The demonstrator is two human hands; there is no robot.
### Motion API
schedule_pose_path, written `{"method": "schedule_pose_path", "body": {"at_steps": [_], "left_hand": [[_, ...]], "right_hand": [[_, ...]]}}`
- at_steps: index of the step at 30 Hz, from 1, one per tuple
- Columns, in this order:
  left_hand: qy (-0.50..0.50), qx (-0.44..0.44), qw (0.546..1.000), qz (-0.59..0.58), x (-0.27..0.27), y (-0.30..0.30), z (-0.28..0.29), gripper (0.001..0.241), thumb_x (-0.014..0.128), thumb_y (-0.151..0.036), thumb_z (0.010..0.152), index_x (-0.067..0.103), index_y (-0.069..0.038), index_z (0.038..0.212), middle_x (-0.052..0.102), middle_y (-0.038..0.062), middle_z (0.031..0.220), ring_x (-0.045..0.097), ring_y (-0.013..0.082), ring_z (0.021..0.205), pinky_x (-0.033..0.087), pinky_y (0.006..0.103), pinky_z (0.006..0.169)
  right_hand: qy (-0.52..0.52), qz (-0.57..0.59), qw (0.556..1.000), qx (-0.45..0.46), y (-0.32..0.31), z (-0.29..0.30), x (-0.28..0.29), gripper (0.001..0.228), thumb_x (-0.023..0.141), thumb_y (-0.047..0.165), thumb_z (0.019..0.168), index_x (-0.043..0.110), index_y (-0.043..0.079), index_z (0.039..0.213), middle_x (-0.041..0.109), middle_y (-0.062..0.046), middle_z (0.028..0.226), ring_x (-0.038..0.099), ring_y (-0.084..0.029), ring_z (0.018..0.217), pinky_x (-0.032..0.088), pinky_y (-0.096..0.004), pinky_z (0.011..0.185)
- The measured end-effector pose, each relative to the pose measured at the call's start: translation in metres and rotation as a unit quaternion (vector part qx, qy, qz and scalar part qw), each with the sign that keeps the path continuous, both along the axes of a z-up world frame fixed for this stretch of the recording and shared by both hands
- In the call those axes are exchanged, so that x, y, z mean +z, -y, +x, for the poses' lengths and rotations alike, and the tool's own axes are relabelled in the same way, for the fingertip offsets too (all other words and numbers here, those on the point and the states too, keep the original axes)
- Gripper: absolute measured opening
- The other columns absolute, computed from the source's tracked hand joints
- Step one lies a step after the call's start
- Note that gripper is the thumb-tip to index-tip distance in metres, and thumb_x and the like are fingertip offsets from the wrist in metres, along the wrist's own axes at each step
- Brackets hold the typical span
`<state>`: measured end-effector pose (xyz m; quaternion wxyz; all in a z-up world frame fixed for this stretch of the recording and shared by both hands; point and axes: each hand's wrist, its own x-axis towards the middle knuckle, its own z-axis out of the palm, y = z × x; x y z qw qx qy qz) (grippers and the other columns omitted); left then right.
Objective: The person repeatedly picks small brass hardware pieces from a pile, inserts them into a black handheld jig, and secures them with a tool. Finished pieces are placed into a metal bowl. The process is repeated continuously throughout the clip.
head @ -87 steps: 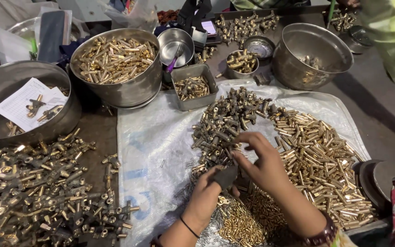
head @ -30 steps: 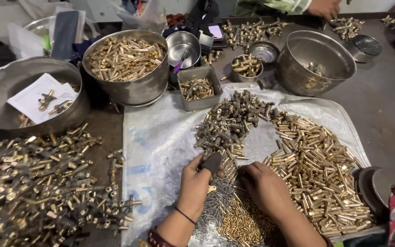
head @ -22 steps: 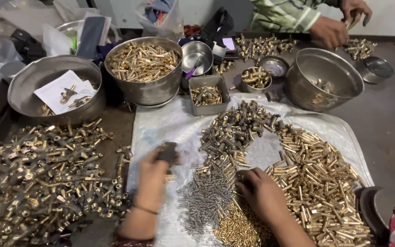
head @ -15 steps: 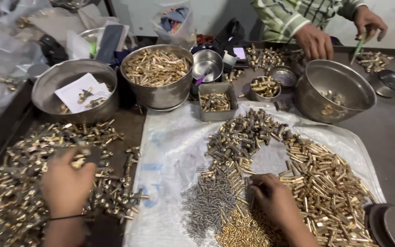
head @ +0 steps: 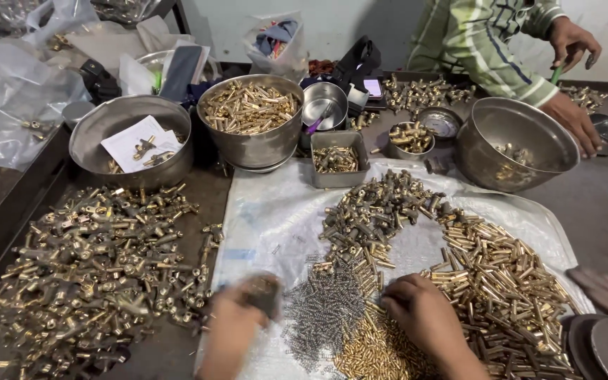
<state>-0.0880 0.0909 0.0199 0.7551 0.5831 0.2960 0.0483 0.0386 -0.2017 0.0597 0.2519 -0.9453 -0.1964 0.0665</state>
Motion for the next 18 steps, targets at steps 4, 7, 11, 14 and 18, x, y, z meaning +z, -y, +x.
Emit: {"method": "schedule_pose_path", "body": {"at_steps": [4,7,11,14,18], "left_hand": [[-0.035,-0.168,0.985,-0.032,-0.016,0.082,0.0,0.047,0.063,0.016,0.079,0.08,-0.011,0.113,0.08,0.007,0.106,0.062,0.0116,0.063,0.046,0.0223,0.044],[0.015,-0.248,0.965,-0.082,-0.065,0.098,-0.001,0.038,0.069,0.009,0.084,0.076,-0.011,0.116,0.075,0.012,0.101,0.065,0.0122,0.062,0.051,0.0244,0.049],[0.008,-0.319,0.942,-0.102,-0.071,0.093,-0.006,0.028,0.076,-0.007,0.095,0.077,-0.008,0.122,0.072,0.005,0.091,0.064,0.0037,0.069,0.05,0.0204,0.063],[-0.019,-0.288,0.956,-0.056,-0.045,0.086,-0.014,0.027,0.077,-0.013,0.09,0.078,-0.009,0.117,0.068,0.001,0.076,0.058,0.0036,0.057,0.044,0.0228,0.053],[-0.015,-0.233,0.972,0.02,-0.037,0.068,-0.022,0.023,0.078,-0.018,0.089,0.079,-0.009,0.11,0.067,-0.001,0.067,0.059,0.0038,0.052,0.045,0.023,0.051]], "right_hand": [[0.063,-0.025,0.996,0.062,0.003,-0.004,-0.008,0.027,0.08,0.02,0.077,0.081,0.014,0.103,0.074,-0.005,0.104,0.069,-0.027,0.098,0.056,-0.038,0.088],[0.084,-0.05,0.994,0.056,0.005,-0.003,-0.008,0.025,0.079,0.019,0.078,0.08,0.014,0.103,0.074,-0.006,0.102,0.069,-0.027,0.097,0.056,-0.038,0.089],[0.035,-0.002,0.999,0.031,0.008,-0.004,-0.01,0.025,0.081,0.019,0.076,0.08,0.012,0.099,0.074,-0.005,0.1,0.069,-0.026,0.098,0.055,-0.038,0.088],[0.067,-0.004,0.997,0.038,0.006,-0.005,-0.012,0.027,0.082,0.021,0.074,0.079,0.011,0.099,0.073,-0.007,0.101,0.068,-0.029,0.098,0.054,-0.039,0.089],[0.083,-0.019,0.995,0.042,0.01,0.0,-0.023,0.024,0.082,0.024,0.076,0.079,0.012,0.096,0.072,-0.006,0.101,0.067,-0.028,0.1,0.054,-0.039,0.09]]}}
